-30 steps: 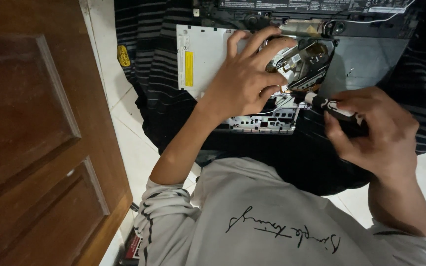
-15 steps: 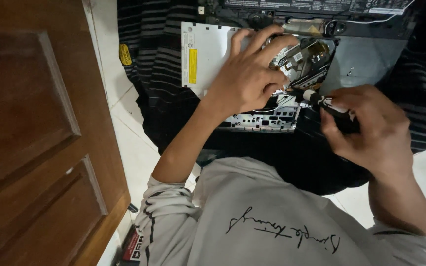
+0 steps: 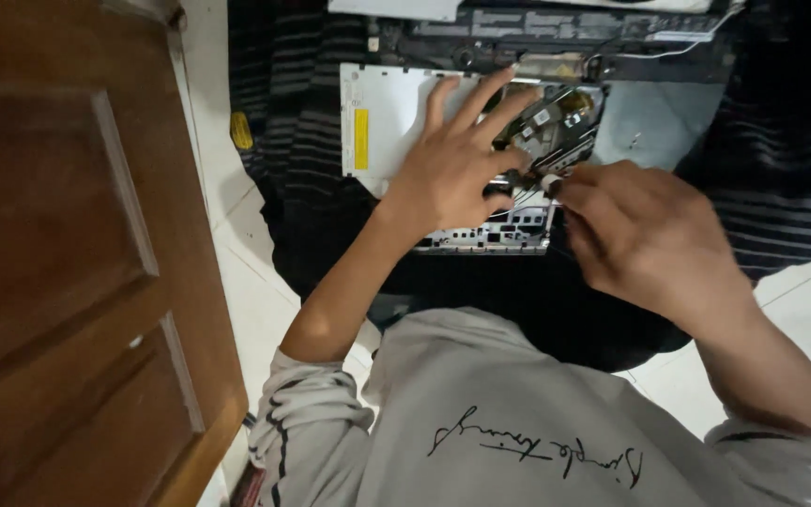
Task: Disassembling a laptop to remove the optical drive by unscrewing it and disconnecting internal cables.
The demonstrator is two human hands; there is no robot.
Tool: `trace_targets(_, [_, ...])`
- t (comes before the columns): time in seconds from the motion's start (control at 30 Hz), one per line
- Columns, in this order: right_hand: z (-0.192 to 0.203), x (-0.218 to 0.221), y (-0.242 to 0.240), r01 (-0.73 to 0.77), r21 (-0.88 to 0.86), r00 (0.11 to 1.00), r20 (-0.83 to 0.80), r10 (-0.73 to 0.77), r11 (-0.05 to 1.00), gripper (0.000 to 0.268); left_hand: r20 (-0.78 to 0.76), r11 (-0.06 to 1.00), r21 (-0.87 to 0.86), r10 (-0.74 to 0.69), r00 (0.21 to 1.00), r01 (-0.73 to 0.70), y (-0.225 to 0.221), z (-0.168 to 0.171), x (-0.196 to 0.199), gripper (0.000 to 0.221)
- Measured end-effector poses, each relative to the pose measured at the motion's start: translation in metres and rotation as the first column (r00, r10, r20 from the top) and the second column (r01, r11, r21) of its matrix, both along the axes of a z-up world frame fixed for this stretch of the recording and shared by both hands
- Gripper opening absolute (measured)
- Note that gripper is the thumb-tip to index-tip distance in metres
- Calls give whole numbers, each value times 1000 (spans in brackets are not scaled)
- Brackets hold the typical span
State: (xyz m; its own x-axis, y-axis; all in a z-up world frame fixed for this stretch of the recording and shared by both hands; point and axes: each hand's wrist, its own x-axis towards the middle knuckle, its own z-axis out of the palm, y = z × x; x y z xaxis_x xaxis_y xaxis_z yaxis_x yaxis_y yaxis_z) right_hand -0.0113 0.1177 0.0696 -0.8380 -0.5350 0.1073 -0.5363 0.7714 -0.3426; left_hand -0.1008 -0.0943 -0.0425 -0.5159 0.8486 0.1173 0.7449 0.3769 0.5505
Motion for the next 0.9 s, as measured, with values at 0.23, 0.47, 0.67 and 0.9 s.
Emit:
trace_targets(0.23, [2,-2,-9,87,199,987,-148,-58,976,25,-171,986,-165,-3,985,-26,6,4,11,42])
trace_targets(0.47, [-19,5,-11,137,178,944,-322,-74,974,15,-251,971,-232,-2,968,-58,10,1,18,22])
trace_targets(0.67, [-31,7,-7,207,258,915,-392,-94,944,9,-401,997,-74,-16,916,-15,4,-21,14,34])
trace_targets(0.9, [-22,-4,-1,126,150,975,-203,-94,981,40,-547,1000,20,26,837,-18,9,-44,15,29])
